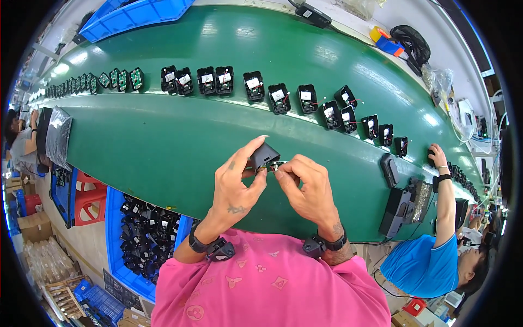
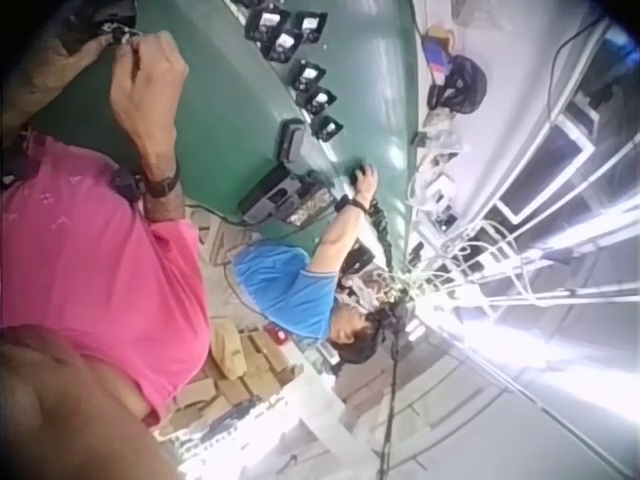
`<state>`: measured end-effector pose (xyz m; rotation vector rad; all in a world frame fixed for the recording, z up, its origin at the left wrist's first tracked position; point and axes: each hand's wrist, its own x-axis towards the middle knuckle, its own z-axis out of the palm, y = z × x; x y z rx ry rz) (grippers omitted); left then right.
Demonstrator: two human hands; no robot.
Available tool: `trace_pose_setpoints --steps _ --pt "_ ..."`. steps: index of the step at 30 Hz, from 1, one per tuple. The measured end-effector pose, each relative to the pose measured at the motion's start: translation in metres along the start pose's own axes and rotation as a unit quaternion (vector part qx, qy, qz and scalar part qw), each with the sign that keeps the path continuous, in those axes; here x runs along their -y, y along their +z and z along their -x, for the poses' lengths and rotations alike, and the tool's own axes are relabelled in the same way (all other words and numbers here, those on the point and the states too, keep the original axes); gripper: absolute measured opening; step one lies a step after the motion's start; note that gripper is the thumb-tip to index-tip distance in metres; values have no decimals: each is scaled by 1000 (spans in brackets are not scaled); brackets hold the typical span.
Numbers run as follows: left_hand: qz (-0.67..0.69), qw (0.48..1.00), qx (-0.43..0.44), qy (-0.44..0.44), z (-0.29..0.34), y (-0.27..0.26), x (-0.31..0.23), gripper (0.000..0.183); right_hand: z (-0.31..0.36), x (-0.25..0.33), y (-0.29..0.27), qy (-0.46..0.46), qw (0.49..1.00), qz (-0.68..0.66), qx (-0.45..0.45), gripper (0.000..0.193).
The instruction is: The person picks up a circuit board and a black plastic housing, fits the board into the housing by hand, and places the assembled unit onto the conveyor belt before retrieving more components from blue bins.
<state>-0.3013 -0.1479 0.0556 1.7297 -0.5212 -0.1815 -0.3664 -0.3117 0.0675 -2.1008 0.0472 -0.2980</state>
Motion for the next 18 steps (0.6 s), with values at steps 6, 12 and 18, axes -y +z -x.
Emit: trace_pose_setpoints --steps 6,12,18 --pt "1 1000 7 0 1 -5 -2 60 2 0 -2 10 1000 -15 12 6" --pt "-55 996 -6 63 2 0 -2 57 1 -4 4 -22 1000 16 -3 7" --pt "4 1000 -4 -20 2 7 5 57 6 -11 13 -12 999 28 -42 9"
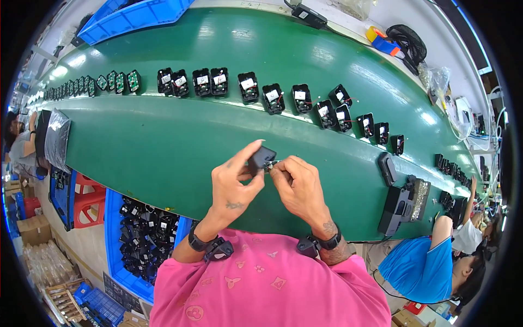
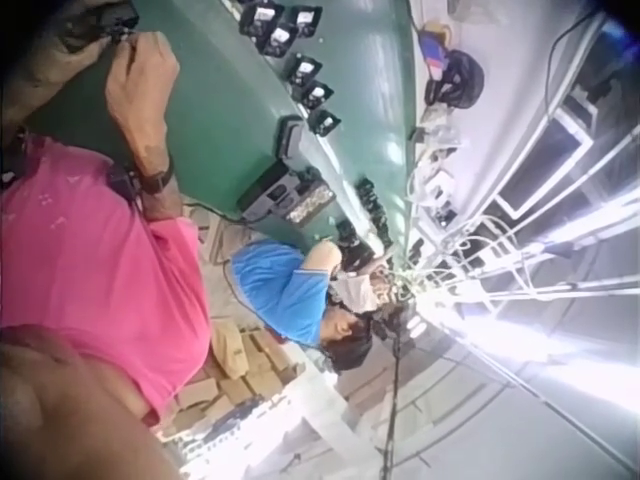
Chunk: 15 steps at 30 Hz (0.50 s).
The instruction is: The person picks up a circuit board and a black plastic housing, fits the board into the housing by hand, and places the assembled unit onto the conveyor belt before retrieving more components from blue bins.
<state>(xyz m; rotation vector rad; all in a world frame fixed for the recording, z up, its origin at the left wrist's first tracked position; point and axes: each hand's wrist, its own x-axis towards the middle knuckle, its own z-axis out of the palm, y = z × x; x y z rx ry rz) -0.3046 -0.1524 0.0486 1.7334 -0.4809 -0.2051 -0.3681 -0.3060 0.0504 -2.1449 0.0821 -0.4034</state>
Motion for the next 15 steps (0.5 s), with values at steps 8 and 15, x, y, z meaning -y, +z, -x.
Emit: trace_pose_setpoints --steps 8,15 --pt "219 967 39 -124 -4 0 12 55 9 -22 1 219 940 -263 7 13" --pt "359 911 49 -198 -5 1 8 58 18 -38 9 214 848 -484 -38 17"
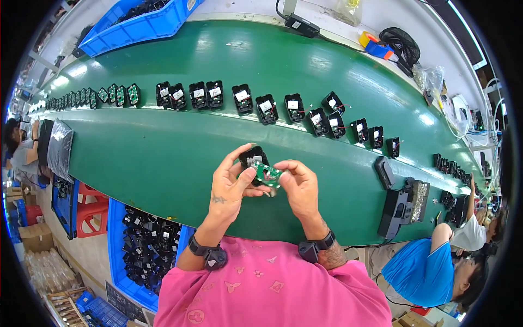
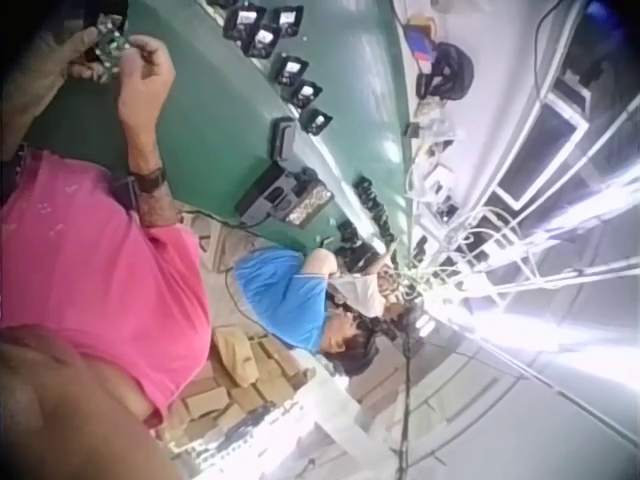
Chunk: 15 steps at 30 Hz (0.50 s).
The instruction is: The person picks up a circuit board and a black plastic housing, fits the board into the housing by hand, and places the assembled unit onto the conveyor belt before retrieving more components from blue bins.
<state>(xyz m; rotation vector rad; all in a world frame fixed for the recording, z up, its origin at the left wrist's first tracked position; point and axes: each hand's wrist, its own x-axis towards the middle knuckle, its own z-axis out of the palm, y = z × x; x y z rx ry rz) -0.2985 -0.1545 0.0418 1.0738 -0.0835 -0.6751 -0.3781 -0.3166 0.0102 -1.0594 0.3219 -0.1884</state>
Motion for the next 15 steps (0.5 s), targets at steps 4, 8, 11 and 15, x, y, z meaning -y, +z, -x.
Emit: trace_pose_setpoints --steps 4,8,11,15 --pt "-15 996 -66 53 0 5 2 57 2 2 10 -41 997 -32 56 24" --pt "-23 998 -39 41 0 8 5 56 0 -1 4 -73 993 89 20 12" --pt "-29 999 -14 23 0 8 7 53 -2 2 8 -35 996 74 -34 15" --pt "-5 998 35 -44 1 4 -2 49 -4 11 0 -22 995 93 -41 19"
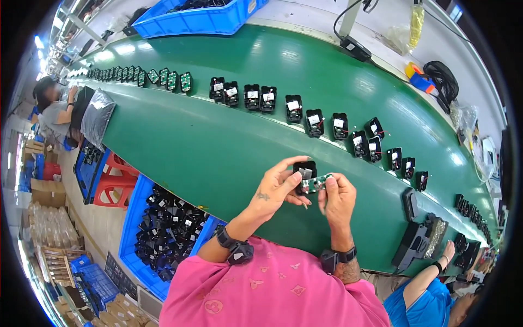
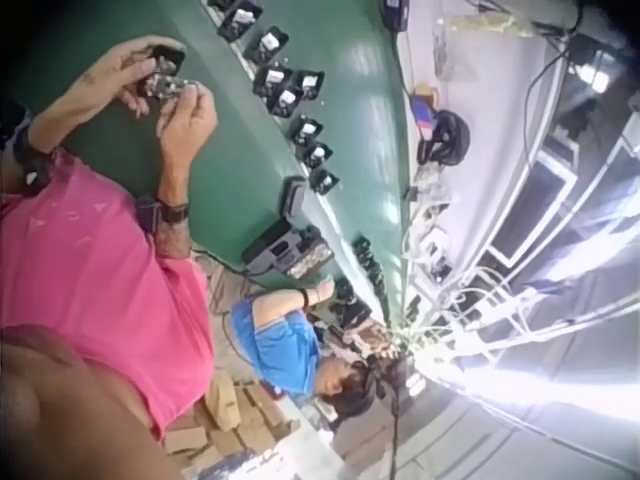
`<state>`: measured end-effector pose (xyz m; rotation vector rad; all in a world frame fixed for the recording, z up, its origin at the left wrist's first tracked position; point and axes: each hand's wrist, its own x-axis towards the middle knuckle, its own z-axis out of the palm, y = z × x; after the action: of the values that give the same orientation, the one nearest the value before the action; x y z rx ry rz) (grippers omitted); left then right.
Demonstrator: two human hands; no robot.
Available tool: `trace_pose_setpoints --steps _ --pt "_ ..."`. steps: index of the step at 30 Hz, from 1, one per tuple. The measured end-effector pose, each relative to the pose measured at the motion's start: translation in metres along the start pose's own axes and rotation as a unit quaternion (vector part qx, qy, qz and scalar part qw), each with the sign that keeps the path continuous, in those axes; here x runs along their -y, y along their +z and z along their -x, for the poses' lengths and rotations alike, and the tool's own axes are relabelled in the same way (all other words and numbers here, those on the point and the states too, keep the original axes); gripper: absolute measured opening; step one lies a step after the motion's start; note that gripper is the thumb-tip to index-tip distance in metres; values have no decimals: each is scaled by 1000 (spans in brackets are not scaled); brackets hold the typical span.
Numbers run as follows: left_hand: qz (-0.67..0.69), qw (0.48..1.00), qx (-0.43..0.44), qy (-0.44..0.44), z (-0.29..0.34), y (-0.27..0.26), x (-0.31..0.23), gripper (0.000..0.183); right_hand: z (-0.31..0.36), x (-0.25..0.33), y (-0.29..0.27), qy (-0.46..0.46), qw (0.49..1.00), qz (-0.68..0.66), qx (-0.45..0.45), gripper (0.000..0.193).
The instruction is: The person picks up a circuit board and a black plastic housing, fits the board into the housing by hand, and places the assembled unit onto the conveyor belt before retrieving more components from blue bins.
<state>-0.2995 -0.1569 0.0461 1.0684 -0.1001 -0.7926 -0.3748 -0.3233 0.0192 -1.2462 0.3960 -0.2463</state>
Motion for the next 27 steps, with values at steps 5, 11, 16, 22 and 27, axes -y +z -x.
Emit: trace_pose_setpoints --steps 5,11,16,22,27 --pt "-89 994 54 37 -2 0 7 53 -12 16 -20 19 992 19 121 24" --pt "-271 946 -59 170 -5 16 17 55 -6 33 -4 46 991 75 104 19" --pt "-309 915 -111 233 -9 16 27 59 6 37 3 29 995 40 85 16" --pt "-392 865 -108 294 -7 18 32 64 7 37 0 -49 971 224 74 17" --pt "-261 953 -39 148 -3 15 14 56 4 37 0 25 975 218 22 21"
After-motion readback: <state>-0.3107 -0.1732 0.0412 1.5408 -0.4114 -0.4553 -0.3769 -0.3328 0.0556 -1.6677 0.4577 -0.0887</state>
